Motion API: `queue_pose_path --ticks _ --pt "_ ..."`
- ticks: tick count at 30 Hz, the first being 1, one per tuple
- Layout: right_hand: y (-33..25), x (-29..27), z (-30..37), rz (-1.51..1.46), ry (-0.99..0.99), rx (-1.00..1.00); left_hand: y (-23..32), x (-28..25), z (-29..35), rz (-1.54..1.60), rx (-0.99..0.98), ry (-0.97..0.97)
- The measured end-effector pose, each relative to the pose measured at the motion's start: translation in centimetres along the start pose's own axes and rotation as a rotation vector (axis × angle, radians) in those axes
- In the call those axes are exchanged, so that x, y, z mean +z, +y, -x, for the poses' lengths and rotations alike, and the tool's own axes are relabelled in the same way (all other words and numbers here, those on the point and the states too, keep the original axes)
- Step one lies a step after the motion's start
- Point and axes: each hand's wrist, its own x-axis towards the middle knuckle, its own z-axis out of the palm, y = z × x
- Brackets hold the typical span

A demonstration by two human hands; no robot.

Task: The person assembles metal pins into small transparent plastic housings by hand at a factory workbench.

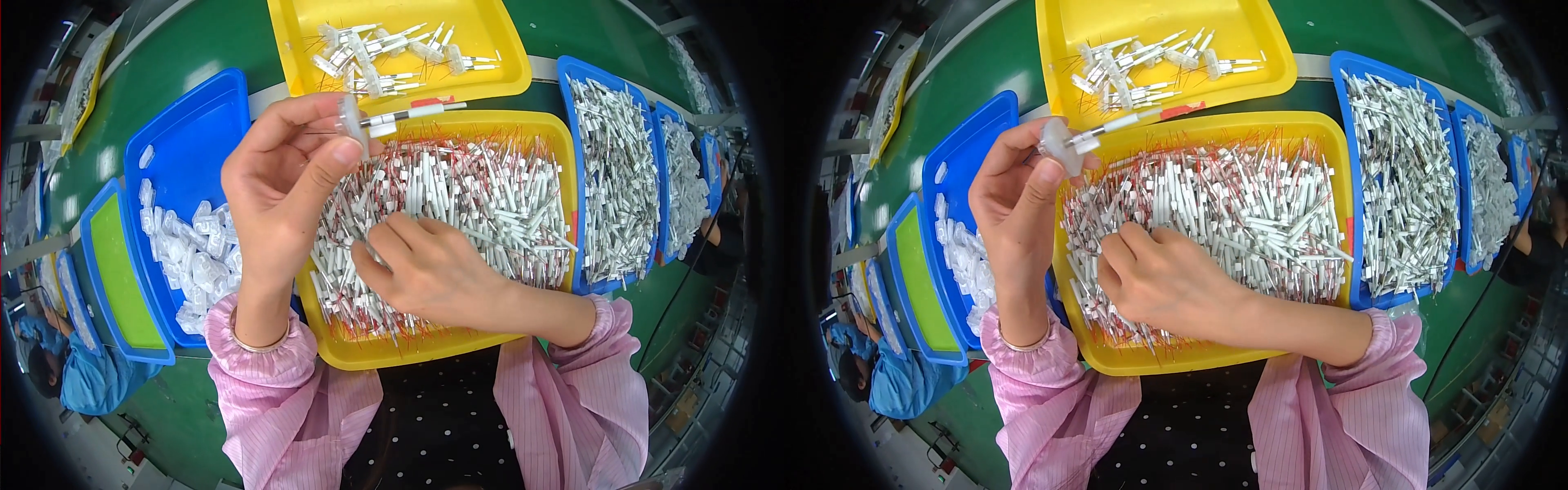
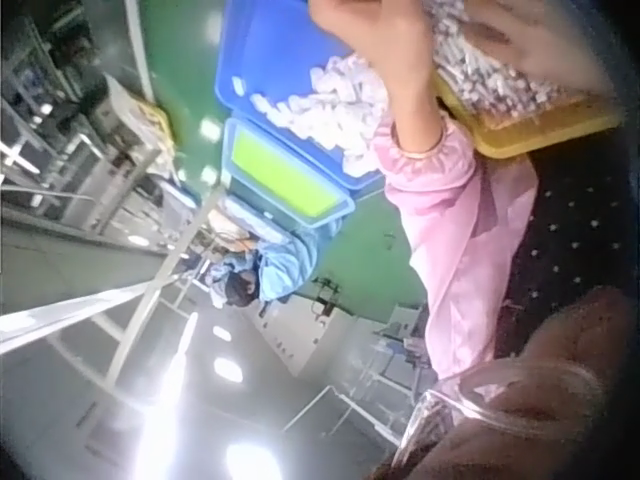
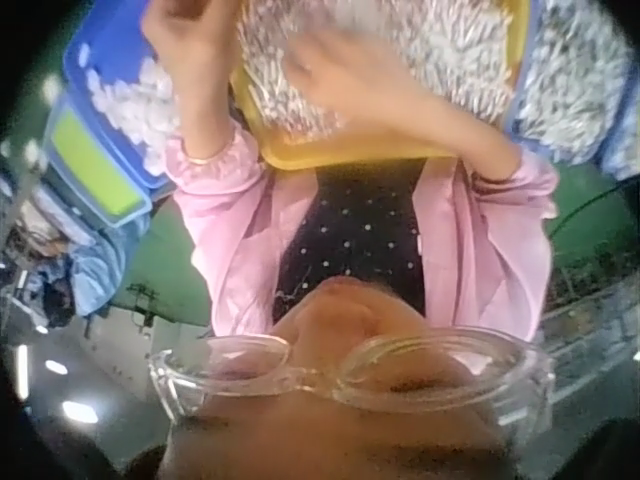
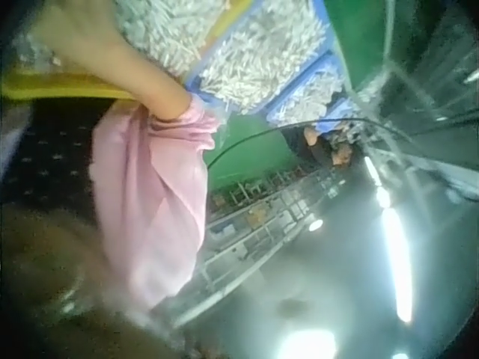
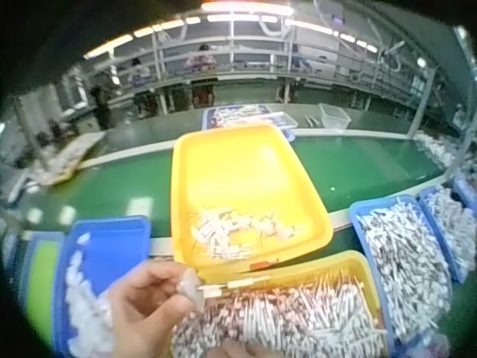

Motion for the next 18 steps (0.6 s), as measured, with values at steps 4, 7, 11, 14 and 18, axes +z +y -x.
queue_pose_path --ticks 4,7,11,14,18 --pt "0.7 0.6 0.0 0.135 0.068 -0.169 0.1 -0.1 0.2 -0.010 -0.001 -0.007" --pt "0.9 -0.7 0.2 0.108 0.097 -0.230 0.2 -0.1 0.3 -0.001 -0.007 -0.001" --pt "1.0 -4.8 0.3 -0.129 0.327 -0.141 0.0 -0.5 0.4 0.196 -0.088 -0.056" --pt "1.3 -7.0 1.0 -0.449 0.558 0.081 -0.4 0.0 0.7 0.454 -0.179 -0.171" --pt "2.2 -6.8 1.8 -1.164 0.751 0.270 -0.7 0.9 1.1 0.595 -0.205 -0.234"
